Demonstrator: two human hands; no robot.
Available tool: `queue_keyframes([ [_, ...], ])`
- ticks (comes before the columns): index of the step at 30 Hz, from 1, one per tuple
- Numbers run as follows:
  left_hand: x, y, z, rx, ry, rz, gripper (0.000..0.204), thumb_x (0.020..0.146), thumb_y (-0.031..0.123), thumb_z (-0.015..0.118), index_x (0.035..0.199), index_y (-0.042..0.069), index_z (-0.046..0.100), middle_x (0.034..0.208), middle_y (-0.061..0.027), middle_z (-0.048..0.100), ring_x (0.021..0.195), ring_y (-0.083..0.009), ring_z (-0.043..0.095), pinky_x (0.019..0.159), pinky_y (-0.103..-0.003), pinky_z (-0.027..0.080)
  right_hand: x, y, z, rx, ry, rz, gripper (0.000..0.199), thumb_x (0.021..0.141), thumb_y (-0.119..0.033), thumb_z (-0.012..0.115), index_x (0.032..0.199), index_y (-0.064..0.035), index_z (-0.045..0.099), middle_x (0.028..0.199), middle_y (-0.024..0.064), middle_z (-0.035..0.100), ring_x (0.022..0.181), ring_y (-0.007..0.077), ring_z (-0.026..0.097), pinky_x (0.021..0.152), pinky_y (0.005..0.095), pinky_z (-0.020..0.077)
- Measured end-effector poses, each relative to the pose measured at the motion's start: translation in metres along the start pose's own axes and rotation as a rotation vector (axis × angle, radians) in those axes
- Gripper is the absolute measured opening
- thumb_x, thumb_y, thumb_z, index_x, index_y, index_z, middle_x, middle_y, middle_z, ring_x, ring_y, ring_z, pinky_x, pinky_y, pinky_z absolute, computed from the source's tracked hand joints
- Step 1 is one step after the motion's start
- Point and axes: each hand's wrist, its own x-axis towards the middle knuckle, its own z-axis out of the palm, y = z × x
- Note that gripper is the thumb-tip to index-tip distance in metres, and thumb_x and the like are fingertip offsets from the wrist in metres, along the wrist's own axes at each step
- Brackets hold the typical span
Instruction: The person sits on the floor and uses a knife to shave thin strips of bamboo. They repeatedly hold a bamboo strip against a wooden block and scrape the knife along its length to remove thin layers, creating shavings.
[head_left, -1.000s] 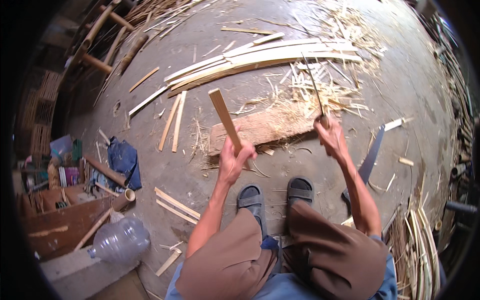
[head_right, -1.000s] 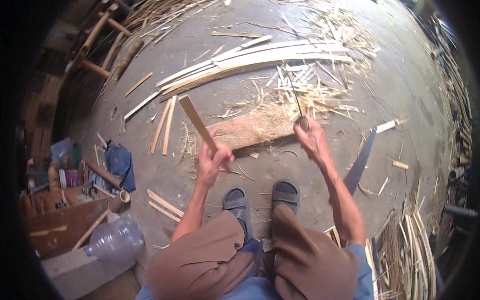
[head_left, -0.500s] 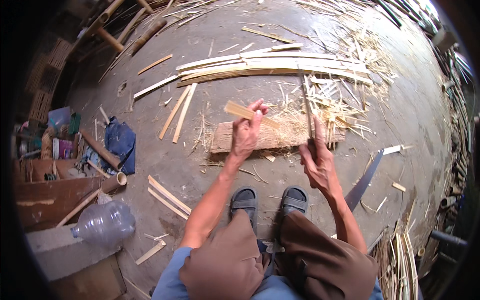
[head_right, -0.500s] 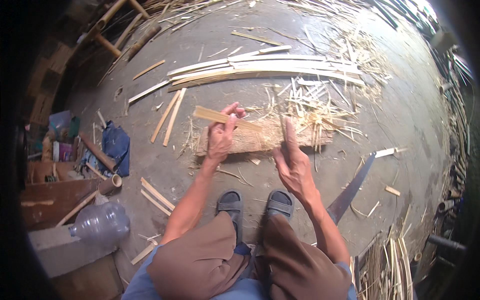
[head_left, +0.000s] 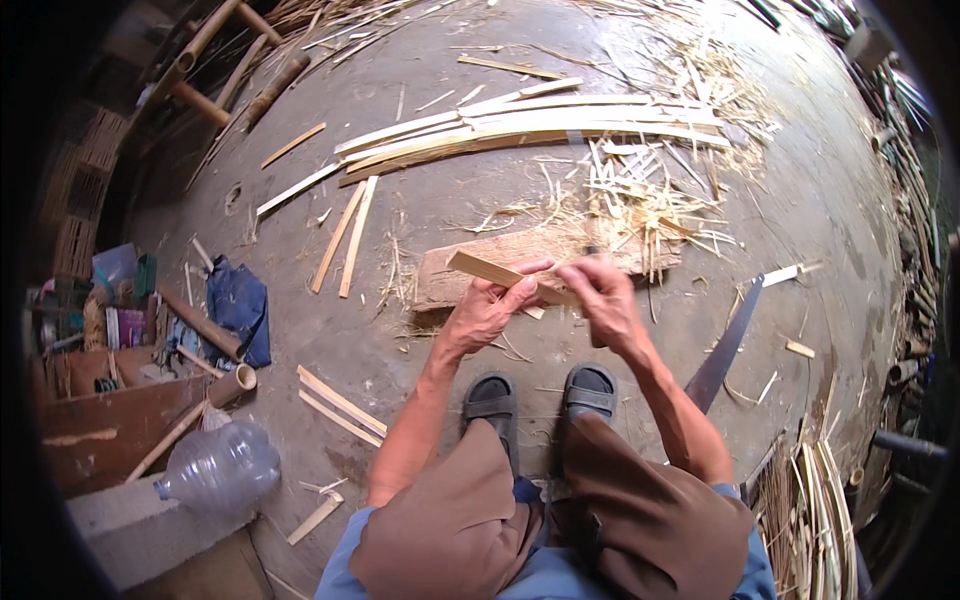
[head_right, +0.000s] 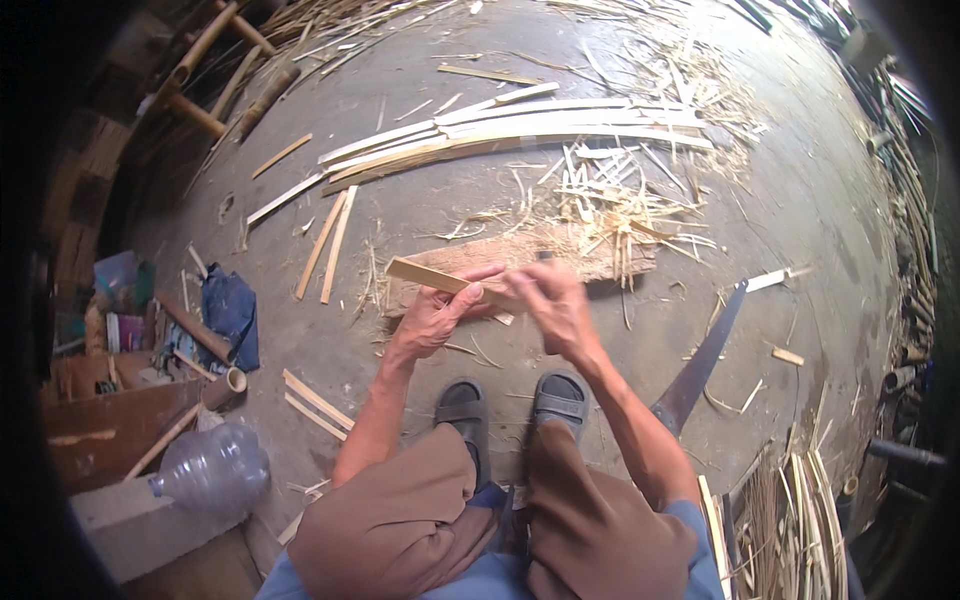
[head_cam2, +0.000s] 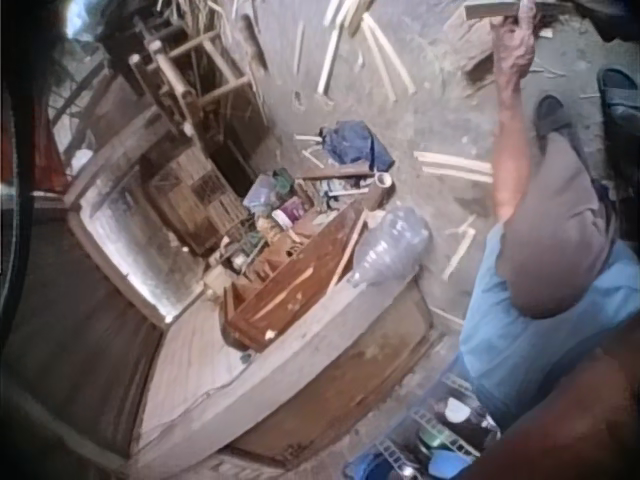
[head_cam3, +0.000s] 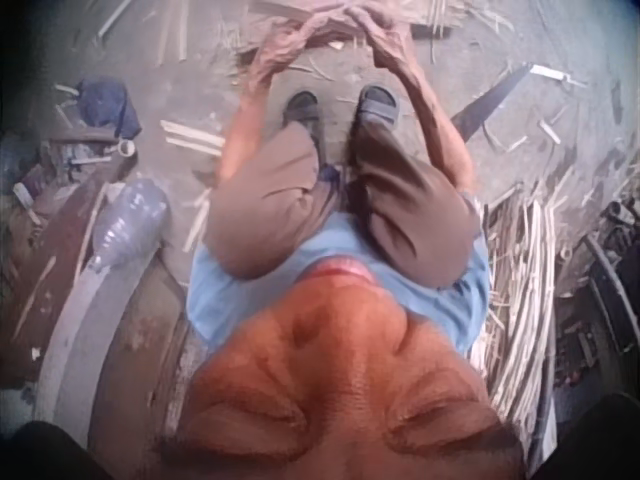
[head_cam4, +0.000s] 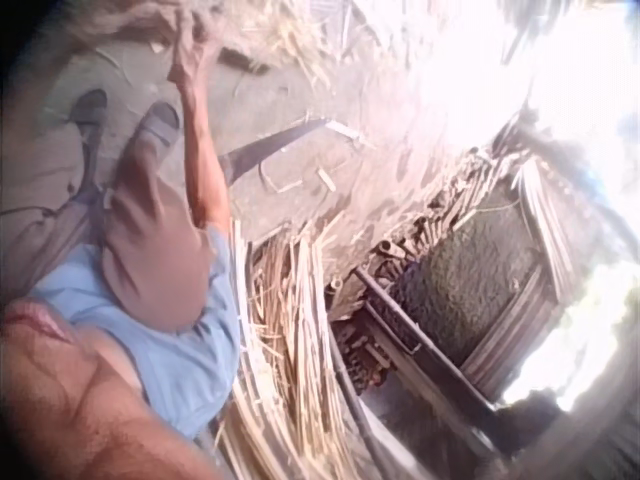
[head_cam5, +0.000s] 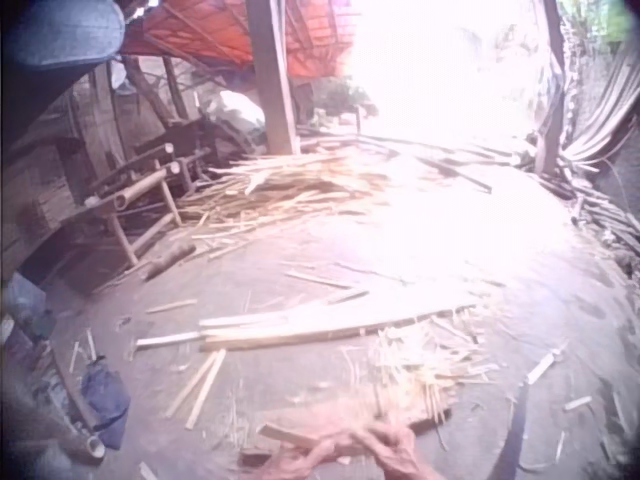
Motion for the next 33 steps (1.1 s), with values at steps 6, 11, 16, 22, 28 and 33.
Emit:
queue_keyframes([
  [6,0.009,-0.006,-0.018,-0.066,0.41,0.171,0.029,0.105,0.019,0.049,0.124,0.001,0.061,0.116,-0.0091,0.068,0.112,-0.0197,0.064,0.094,-0.034,0.055,0.012,0.107,-0.123,-0.069,0.54,0.037,0.027,0.103,-0.025,0.056,0.114,-0.0028,0.066,0.077,0.0003,0.058,0.064,0.0051,0.046,0.057,0.0242,0.0399],
  [11,0.017,-0.028,-0.038,0.585,0.643,0.266,0.021,0.101,0.01,0.052,0.115,0.0,0.065,0.106,-0.0109,0.071,0.099,-0.0162,0.066,0.084,-0.03,0.053,-0.02,0.044,-0.12,-0.145,0.498,0.238,0.071,0.102,-0.023,0.055,0.16,-0.0176,0.016,0.069,-0.0018,0.044,0.051,0.0057,0.038,0.043,0.0247,0.0377],
  [16,0.039,-0.011,-0.02,0.589,0.777,0.686,0.022,0.101,0.009,0.051,0.119,0.001,0.061,0.089,-0.0084,0.069,0.079,-0.0139,0.064,0.07,-0.027,0.052,-0.029,-0.006,-0.08,0.089,0.395,0.19,0.071,0.097,-0.008,0.047,0.16,-0.0154,0.015,0.073,-0.0005,0.051,0.052,0.0069,0.047,0.041,0.0244,0.044],
  [22,0.05,-0.016,0.006,0.49,0.536,0.575,0.023,0.098,0.014,0.059,0.117,0.002,0.057,0.096,-0.0086,0.059,0.085,-0.0196,0.058,0.076,-0.033,0.049,-0.031,-0.054,-0.042,0.273,0.231,0.036,0.069,0.096,-0.01,0.044,0.16,-0.0141,0.017,0.07,-0.001,0.05,0.052,0.0068,0.048,0.044,0.0232,0.0445],
  [28,0.043,-0.018,0.03,-0.012,0.295,0.649,0.048,0.107,0.047,0.039,0.105,0.003,0.056,0.095,-0.0049,0.053,0.084,-0.0129,0.05,0.081,-0.024,0.04,-0.039,-0.093,-0.028,0.498,-0.076,0.325,0.056,0.107,-0.039,0.039,0.157,-0.0188,0.023,0.076,0.0014,0.045,0.053,0.0093,0.046,0.044,0.0237,0.0423],
  [33,0.045,-0.038,0.028,-0.016,0.227,0.484,0.044,0.109,0.04,0.037,0.087,0.005,0.052,0.086,-0.0015,0.047,0.084,-0.0123,0.042,0.082,-0.028,0.036,-0.042,-0.1,-0.019,0.618,-0.209,0.431,0.051,0.107,-0.045,0.035,0.15,-0.0176,0.033,0.072,0.0013,0.045,0.053,0.009,0.046,0.045,0.024,0.0416],
])
